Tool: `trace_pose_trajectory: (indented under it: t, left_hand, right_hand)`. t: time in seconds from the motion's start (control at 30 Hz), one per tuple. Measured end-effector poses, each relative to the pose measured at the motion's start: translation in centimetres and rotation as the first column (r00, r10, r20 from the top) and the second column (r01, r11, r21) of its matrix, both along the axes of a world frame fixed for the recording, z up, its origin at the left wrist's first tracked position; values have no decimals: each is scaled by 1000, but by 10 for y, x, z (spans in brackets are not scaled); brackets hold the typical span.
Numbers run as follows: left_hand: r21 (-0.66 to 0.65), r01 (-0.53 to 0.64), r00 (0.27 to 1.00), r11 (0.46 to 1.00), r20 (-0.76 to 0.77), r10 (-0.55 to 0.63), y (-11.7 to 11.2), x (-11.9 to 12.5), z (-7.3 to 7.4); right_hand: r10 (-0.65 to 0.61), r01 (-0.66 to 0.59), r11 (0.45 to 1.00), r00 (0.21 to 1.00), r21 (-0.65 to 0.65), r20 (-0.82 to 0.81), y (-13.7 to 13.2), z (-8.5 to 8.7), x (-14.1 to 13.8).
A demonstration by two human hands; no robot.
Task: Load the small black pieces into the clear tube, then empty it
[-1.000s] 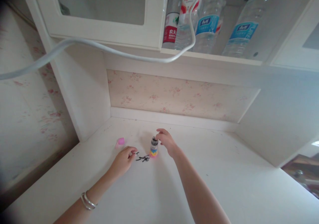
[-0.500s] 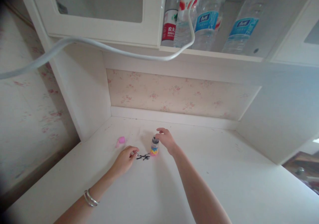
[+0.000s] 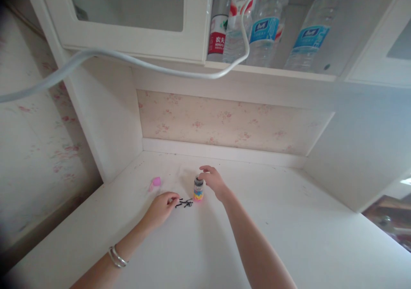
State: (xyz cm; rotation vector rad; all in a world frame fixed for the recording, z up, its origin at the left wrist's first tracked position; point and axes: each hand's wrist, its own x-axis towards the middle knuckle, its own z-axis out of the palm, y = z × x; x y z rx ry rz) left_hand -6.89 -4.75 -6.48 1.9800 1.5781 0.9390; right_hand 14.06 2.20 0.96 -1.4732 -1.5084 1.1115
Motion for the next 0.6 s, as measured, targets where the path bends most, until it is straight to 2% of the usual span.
trace_pose_trajectory:
  t: [0.17,0.4,0.5,0.6]
  left_hand:
    - [45,0,1000,999,26,-1,1,0,-3]
    - [15,-38,995,999,95,36,4,1,-1]
    - [53,-44,989,998,140,36,7,3,10]
    - [127,-24,987,992,160,4,8,11,32]
  right_hand:
    - [21,-21,1000,998,-4,-60,0,-3,4]
    - [9,-6,1000,988,24,-155,2,-6,8]
    - [-43,57,997,976,58,-212,0,-9,16]
    - [-122,142,988,958,59,-261,-9,-24,27]
